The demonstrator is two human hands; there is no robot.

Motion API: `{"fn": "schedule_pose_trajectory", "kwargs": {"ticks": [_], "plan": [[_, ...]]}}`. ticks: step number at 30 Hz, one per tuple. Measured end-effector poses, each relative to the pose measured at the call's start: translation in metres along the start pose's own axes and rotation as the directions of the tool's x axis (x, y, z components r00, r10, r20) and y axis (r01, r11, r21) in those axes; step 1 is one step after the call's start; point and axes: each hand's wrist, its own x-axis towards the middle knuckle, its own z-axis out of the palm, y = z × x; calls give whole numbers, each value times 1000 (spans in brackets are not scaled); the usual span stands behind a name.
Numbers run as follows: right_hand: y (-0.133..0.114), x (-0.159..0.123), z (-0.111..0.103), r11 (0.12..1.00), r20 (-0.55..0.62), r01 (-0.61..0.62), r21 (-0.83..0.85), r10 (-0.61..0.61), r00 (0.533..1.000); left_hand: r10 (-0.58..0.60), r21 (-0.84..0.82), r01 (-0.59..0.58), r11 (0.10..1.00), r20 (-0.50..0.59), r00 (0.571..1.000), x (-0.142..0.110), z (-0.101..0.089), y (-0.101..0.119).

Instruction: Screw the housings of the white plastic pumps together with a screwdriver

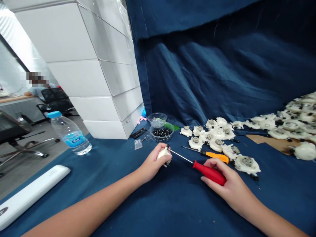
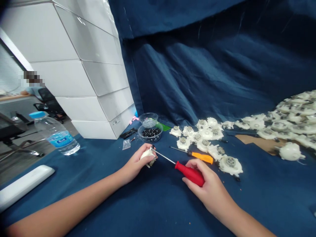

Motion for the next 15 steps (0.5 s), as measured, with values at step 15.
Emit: {"fn": "schedule_pose_trajectory", "kwargs": {"ticks": [15], "plan": [[-13, 0, -9, 998, 123, -6, -56, 13, 992, -5, 1, 5, 1000, -10, 1000, 0, 1, 3]]}}
